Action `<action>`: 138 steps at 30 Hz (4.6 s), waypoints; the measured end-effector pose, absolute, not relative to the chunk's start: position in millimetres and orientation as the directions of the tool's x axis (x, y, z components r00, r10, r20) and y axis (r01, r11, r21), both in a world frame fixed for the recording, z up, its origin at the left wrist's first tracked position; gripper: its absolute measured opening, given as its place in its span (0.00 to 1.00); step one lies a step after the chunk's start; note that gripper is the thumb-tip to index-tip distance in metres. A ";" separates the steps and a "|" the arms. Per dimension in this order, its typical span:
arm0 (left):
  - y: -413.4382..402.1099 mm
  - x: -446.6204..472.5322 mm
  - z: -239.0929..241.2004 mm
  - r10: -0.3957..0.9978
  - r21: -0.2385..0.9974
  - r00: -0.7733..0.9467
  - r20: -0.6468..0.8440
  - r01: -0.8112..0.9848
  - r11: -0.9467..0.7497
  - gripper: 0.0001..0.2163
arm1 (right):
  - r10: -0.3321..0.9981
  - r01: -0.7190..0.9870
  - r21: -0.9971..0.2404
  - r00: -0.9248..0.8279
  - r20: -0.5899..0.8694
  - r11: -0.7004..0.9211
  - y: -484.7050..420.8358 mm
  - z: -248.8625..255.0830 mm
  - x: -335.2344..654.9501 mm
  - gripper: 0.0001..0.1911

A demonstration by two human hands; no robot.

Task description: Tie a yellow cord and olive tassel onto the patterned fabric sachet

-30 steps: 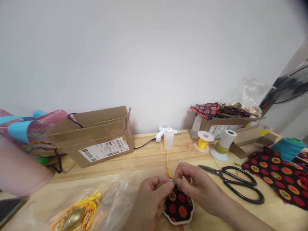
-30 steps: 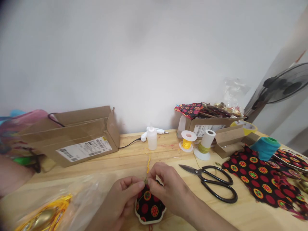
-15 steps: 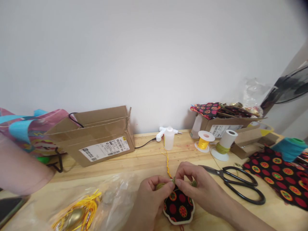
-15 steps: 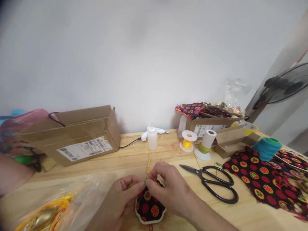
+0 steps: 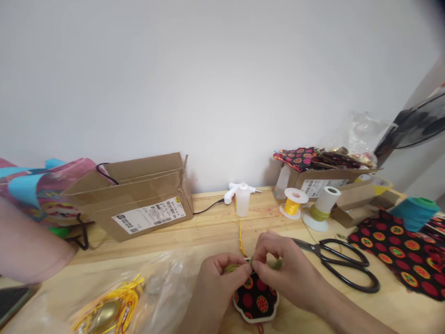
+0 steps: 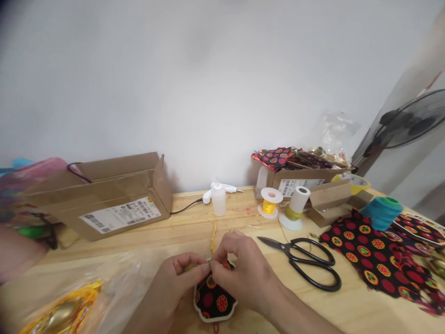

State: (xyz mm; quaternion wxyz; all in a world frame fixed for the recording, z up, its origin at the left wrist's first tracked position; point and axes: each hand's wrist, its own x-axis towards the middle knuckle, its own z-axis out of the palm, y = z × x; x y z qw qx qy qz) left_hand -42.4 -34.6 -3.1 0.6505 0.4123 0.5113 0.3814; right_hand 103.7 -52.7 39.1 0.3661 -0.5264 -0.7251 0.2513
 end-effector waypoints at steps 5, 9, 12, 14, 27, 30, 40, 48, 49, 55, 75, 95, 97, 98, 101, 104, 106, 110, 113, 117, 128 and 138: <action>-35.6 -40.9 -1.2 0.910 0.920 0.203 -0.362 -0.078 0.383 0.13 | 0.983 0.478 -0.864 -0.154 0.096 0.159 -50.1 39.5 104.8 0.07; -41.1 -38.7 17.2 0.882 0.868 0.245 -0.402 -0.203 0.452 0.12 | 0.982 0.435 -0.887 -0.171 0.084 0.152 -47.7 39.6 105.4 0.06; -43.2 -40.1 28.9 0.843 0.801 0.322 -0.431 -0.293 0.521 0.10 | 0.975 0.436 -0.878 -0.180 0.130 0.198 -49.0 41.6 107.1 0.09; -43.1 -42.6 32.1 0.816 0.755 0.377 -0.439 -0.338 0.562 0.08 | 0.948 0.414 -0.856 -0.203 0.246 0.311 -52.3 45.1 108.8 0.12; -40.1 -52.9 16.2 0.662 0.525 0.657 -0.360 -0.443 0.726 0.08 | 0.430 0.248 -0.363 -0.664 0.612 0.898 -62.2 52.4 106.3 0.20; -40.3 -52.1 16.4 0.659 0.529 0.655 -0.370 -0.435 0.729 0.08 | 0.514 0.289 -0.437 -0.624 0.589 0.852 -61.6 44.7 104.0 0.13; -40.6 -58.9 12.0 0.564 0.482 0.786 -0.253 -0.403 0.778 0.03 | 0.573 0.282 -0.500 -0.458 0.679 0.819 -72.2 42.7 108.8 0.10; -36.9 -59.4 9.7 0.552 0.467 0.809 -0.200 -0.417 0.780 0.08 | 0.545 0.503 -0.307 -0.440 0.713 0.808 -66.5 62.6 113.9 0.05; -36.9 -59.4 10.2 0.545 0.475 0.811 -0.214 -0.402 0.783 0.08 | 0.543 0.517 -0.291 -0.444 0.713 0.805 -66.7 61.8 113.0 0.07; -38.2 -58.7 14.0 0.542 0.509 0.783 -0.305 -0.347 0.788 0.10 | 0.595 0.502 -0.365 -0.441 0.672 0.784 -66.1 61.4 112.1 0.15; -39.1 -59.2 6.6 0.481 0.425 0.842 -0.243 -0.353 0.833 0.12 | 0.489 0.589 -0.052 -0.614 0.620 0.806 -60.7 62.0 119.8 0.05; -38.3 -58.0 12.2 0.524 0.529 0.809 -0.267 -0.331 0.781 0.14 | 0.506 0.585 -0.190 -0.440 0.742 0.788 -59.3 45.3 112.2 0.07; -38.8 -58.5 12.2 0.549 0.528 0.782 -0.296 -0.345 0.776 0.12 | 0.553 0.538 -0.307 -0.387 0.738 0.785 -57.2 42.4 110.1 0.08; -38.9 -58.2 11.7 0.563 0.533 0.765 -0.314 -0.348 0.771 0.11 | 0.579 0.511 -0.362 -0.369 0.727 0.780 -56.3 41.6 108.8 0.09; -38.9 -55.4 9.8 0.612 0.560 0.716 -0.336 -0.371 0.741 0.09 | 0.644 0.448 -0.486 -0.328 0.692 0.750 -55.2 40.5 105.0 0.09; -40.1 -50.9 9.9 0.684 0.608 0.667 -0.295 -0.422 0.673 0.08 | 0.668 0.442 -0.522 -0.291 0.685 0.729 -55.7 39.8 103.0 0.09; -41.1 -48.3 12.1 0.738 0.644 0.614 -0.280 -0.450 0.619 0.08 | 0.673 0.445 -0.530 -0.273 0.687 0.722 -55.9 39.1 102.7 0.09; -41.8 -46.2 18.2 0.759 0.653 0.543 -0.360 -0.434 0.621 0.10 | 0.722 0.419 -0.598 -0.260 0.642 0.683 -55.6 38.9 102.6 0.10; -41.6 -46.2 20.2 0.754 0.644 0.535 -0.382 -0.431 0.632 0.10 | 0.766 0.416 -0.650 -0.231 0.600 0.635 -56.5 41.1 101.7 0.09; -40.9 -44.2 20.0 0.779 0.655 0.505 -0.372 -0.451 0.606 0.11 | 0.753 0.467 -0.614 -0.203 0.626 0.636 -59.5 45.5 100.7 0.09; -43.1 -42.4 7.2 0.848 0.731 0.427 -0.313 -0.461 0.502 0.08 | 0.585 0.727 -0.274 -0.212 0.783 0.630 -67.3 49.3 99.8 0.08; -45.4 -38.4 9.5 0.844 0.657 0.456 -0.283 -0.548 0.517 0.07 | 0.549 0.811 -0.132 -0.255 0.796 0.569 -71.1 47.3 99.4 0.09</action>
